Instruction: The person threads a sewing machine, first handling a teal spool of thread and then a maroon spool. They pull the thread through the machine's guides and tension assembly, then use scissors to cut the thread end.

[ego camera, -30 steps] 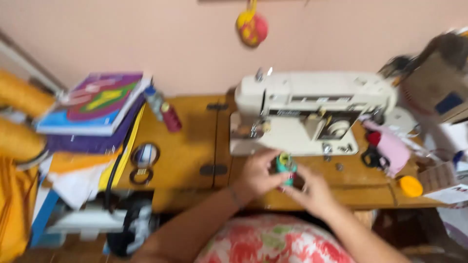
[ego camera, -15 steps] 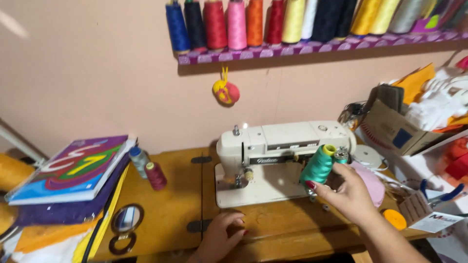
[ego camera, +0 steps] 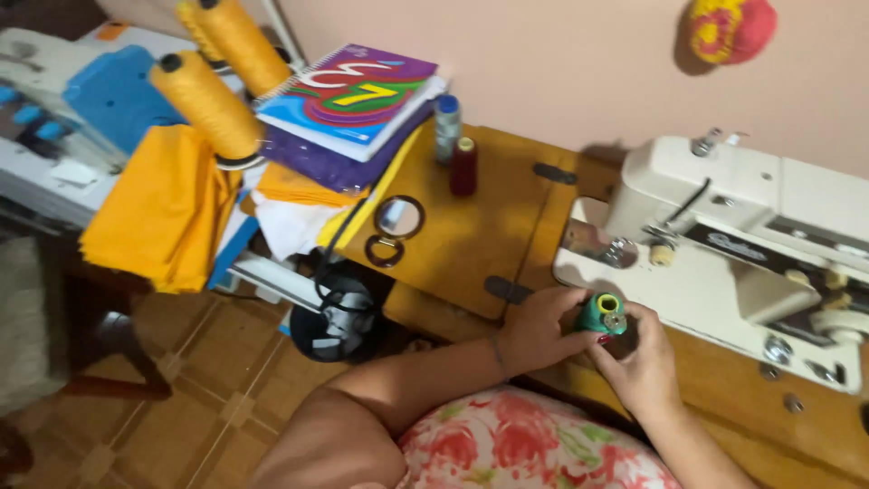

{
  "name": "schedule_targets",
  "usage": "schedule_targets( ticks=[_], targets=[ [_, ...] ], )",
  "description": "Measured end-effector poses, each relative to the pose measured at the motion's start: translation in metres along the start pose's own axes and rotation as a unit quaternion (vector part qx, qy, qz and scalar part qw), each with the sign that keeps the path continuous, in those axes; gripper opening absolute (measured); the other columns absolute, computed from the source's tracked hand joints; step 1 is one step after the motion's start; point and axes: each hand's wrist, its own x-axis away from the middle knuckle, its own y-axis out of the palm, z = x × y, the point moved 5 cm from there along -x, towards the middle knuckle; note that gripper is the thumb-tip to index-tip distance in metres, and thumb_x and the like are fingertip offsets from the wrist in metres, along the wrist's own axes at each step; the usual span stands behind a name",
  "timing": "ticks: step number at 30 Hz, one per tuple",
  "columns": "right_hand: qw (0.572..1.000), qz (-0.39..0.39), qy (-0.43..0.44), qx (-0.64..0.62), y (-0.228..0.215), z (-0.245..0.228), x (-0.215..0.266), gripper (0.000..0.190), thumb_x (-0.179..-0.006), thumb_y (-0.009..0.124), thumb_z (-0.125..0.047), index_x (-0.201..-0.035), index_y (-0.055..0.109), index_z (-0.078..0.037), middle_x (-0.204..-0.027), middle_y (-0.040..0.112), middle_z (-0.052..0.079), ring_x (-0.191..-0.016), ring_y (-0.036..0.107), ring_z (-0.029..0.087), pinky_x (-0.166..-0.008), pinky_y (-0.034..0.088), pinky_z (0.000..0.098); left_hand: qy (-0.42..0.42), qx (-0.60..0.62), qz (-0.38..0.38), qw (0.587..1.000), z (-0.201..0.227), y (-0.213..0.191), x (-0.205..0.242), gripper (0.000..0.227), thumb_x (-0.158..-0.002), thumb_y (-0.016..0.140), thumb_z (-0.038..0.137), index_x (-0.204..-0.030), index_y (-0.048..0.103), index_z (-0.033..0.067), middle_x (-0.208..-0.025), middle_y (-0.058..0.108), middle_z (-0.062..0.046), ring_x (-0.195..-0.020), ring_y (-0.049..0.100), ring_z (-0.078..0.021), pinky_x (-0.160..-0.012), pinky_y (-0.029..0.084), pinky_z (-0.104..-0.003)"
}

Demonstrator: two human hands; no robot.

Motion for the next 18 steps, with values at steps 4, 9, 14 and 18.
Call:
schedule_targets(
  ticks=[4,9,14,18],
  targets=[
    [0.96,-0.037,0.03,-0.277,0.02,-0.004,-0.012,0.065,-0.074,0.08,0.006,-0.131,0.048,0.0,-0.122,0.069,0.022,-0.112,0.073,0.027,-0.102,0.059,0.0367,-0.012,-0.031,0.07,0.997,-0.024,-0.025,-0.02,0.046,-0.092,0.064,0.041,-0.125,0.06,0.0091,-0.114,0.068,-0.01,-0.103,0.066,-0.0265,-0.088,0.05,-0.039],
    [0.978,-0.043,0.016,-0.205,0.016,-0.001,-0.011,0.05,-0.082,0.076,-0.002,-0.127,0.056,0.002,-0.119,0.073,0.017,-0.104,0.075,0.024,-0.102,0.06,0.0361,-0.136,-0.076,0.186,0.97,-0.088,-0.091,-0.103,0.037,-0.088,0.057,0.02,-0.124,0.06,0.0126,-0.112,0.068,-0.014,-0.103,0.066,-0.0344,-0.088,0.051,-0.045],
    [0.988,-0.039,-0.049,-0.14,0.01,-0.006,-0.012,0.037,-0.085,0.074,-0.008,-0.121,0.067,-0.006,-0.114,0.077,0.008,-0.102,0.077,0.018,-0.102,0.061,0.0309,-0.137,-0.133,0.26,0.947,-0.158,-0.115,-0.143,0.043,-0.095,0.061,0.014,-0.137,0.054,0.0074,-0.13,0.062,-0.016,-0.122,0.06,-0.036,-0.102,0.048,-0.045],
    [0.983,-0.048,-0.012,-0.175,0.011,0.0,-0.012,0.034,-0.085,0.074,-0.006,-0.119,0.069,-0.006,-0.113,0.078,0.009,-0.102,0.077,0.018,-0.101,0.06,0.031,-0.14,-0.131,0.249,0.949,-0.165,-0.115,-0.14,0.047,-0.096,0.06,0.018,-0.142,0.05,0.0099,-0.131,0.063,-0.017,-0.12,0.061,-0.038,-0.096,0.05,-0.048]
  ],
)
